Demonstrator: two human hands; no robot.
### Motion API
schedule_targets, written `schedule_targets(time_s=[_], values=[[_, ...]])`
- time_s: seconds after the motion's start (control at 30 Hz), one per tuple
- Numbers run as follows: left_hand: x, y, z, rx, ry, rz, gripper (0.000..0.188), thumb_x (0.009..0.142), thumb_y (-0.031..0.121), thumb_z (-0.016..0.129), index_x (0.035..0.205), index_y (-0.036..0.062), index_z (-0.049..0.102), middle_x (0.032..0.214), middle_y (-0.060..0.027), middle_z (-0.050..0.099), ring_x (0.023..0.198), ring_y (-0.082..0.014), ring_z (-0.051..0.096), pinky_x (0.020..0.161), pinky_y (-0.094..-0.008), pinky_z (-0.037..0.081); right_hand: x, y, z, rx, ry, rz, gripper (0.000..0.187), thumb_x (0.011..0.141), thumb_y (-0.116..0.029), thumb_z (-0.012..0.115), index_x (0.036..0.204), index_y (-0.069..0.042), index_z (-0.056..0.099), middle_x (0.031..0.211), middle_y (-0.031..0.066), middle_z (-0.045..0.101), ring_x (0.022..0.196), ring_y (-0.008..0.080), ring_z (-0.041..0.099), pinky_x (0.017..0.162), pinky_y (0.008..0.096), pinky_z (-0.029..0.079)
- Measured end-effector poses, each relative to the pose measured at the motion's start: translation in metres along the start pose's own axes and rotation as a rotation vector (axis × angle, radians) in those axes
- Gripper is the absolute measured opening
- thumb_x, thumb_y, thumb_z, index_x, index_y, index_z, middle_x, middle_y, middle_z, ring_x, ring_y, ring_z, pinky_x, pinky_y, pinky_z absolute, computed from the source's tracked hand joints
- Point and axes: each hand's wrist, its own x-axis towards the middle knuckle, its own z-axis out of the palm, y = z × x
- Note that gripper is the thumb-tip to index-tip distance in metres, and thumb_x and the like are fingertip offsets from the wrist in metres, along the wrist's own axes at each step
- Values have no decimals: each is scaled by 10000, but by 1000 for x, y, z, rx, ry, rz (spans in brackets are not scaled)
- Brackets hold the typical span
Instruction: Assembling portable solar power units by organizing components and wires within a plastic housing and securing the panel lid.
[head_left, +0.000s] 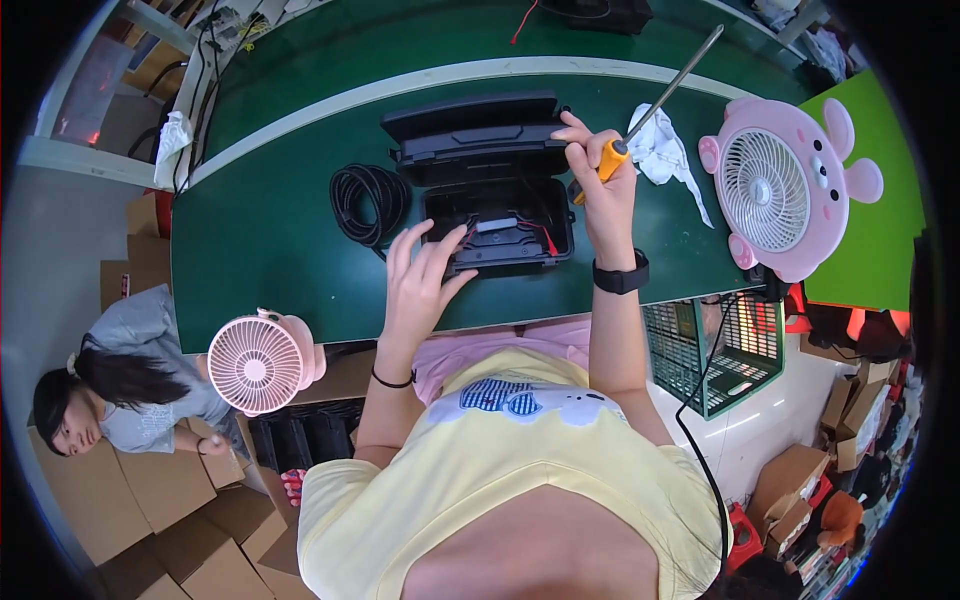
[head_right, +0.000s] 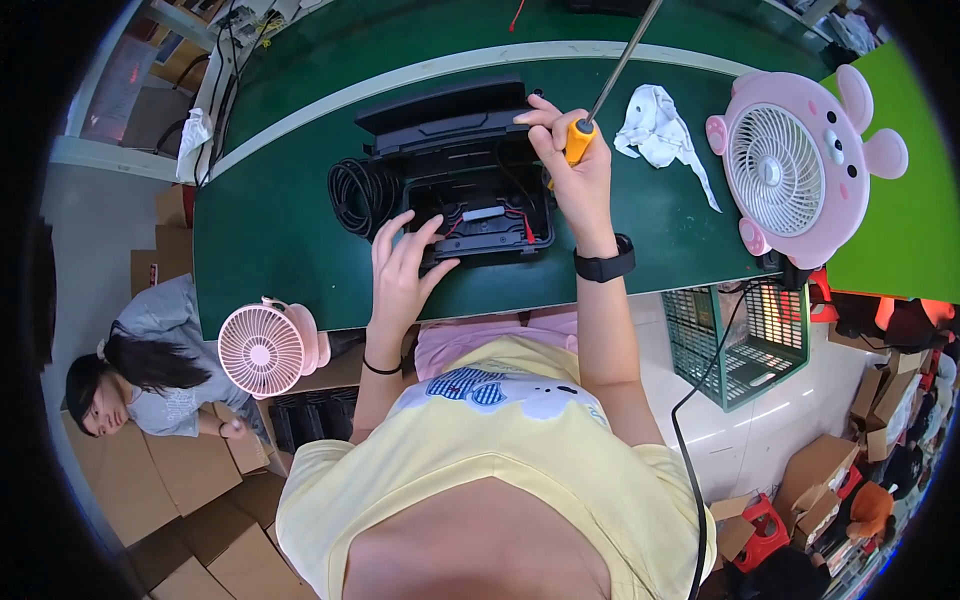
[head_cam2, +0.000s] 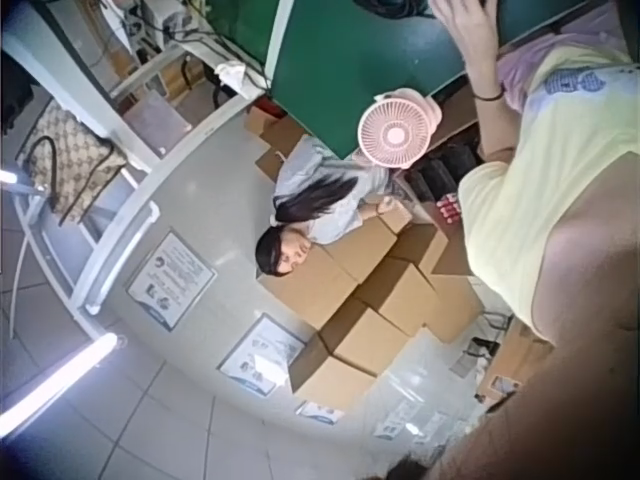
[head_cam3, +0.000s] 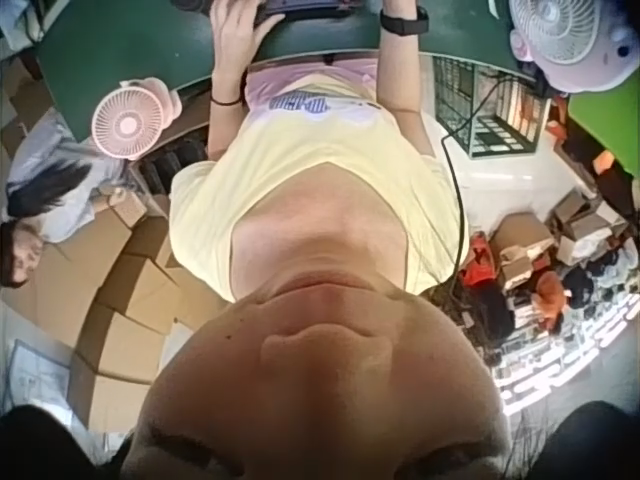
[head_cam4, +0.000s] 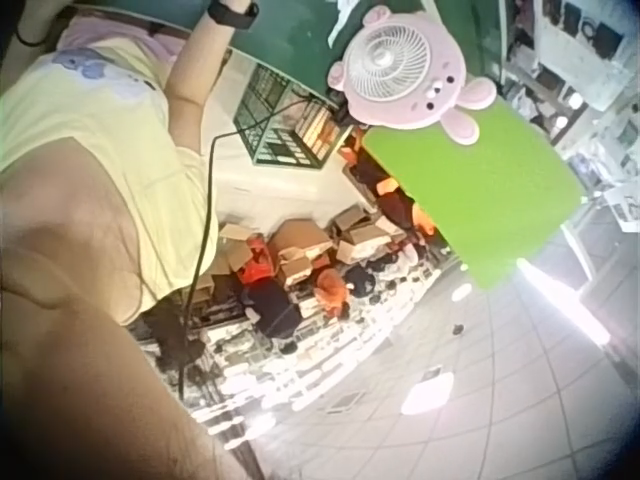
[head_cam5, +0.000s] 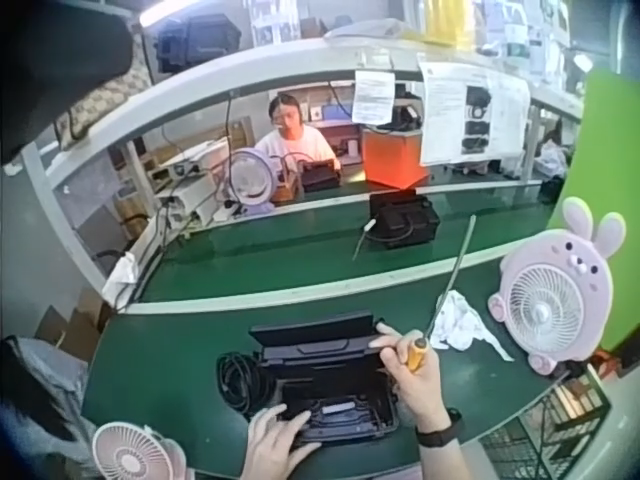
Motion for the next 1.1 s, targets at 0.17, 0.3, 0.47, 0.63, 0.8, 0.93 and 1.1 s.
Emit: schedule_targets(time_s=[0.17,0.3,0.47,0.63,0.8,0.93,1.1], values=[[9,-6,6,117,-18,84,414,711,298,830,1064,113,720,900,-64,595,1098,-278,541,1072,-532,378,0,-1,2,11,1,3,249,950,-45,655,854,-107,433,1092,125,723,1323,330,520,1133,453,347],[15,-7,9,132,-37,109,365,708,348,826,969,109,734,867,-50,587,1064,-254,549,1092,-530,355,1,-2,3,2,5,20,245,953,-39,647,854,-107,433,1091,125,723,1327,325,517,1133,446,345],[17,-6,10,125,-82,52,344,724,362,820,943,110,737,834,-20,607,871,-198,599,1109,-516,339,7,3,4,34,24,31,239,957,-46,641,866,-112,431,1113,132,713,1341,323,506,1135,435,342],[20,-8,10,73,-74,68,334,725,352,820,934,107,731,804,-24,612,777,-203,597,1111,-491,345,10,7,5,47,27,33,237,958,-54,642,872,-115,430,1137,134,705,1352,327,495,1136,434,340],[17,-7,11,54,-67,74,326,717,336,827,929,108,727,781,-28,610,801,-216,604,1104,-487,352,7,4,0,43,5,40,229,953,-32,634,878,-113,433,1142,141,703,1356,327,491,1142,440,331],[12,-6,16,58,-21,71,355,699,333,842,940,102,720,836,-34,628,963,-228,607,1111,-527,339,-6,3,-11,46,-102,-26,194,950,15,599,930,-101,445,1112,143,708,1343,325,497,1159,463,303],[6,-9,25,-43,160,-43,470,613,343,905,873,66,629,755,-40,615,1053,-305,583,1060,-604,366,-27,1,-21,136,-135,-41,179,958,14,583,976,-101,447,919,117,703,1048,236,676,1155,502,339]])
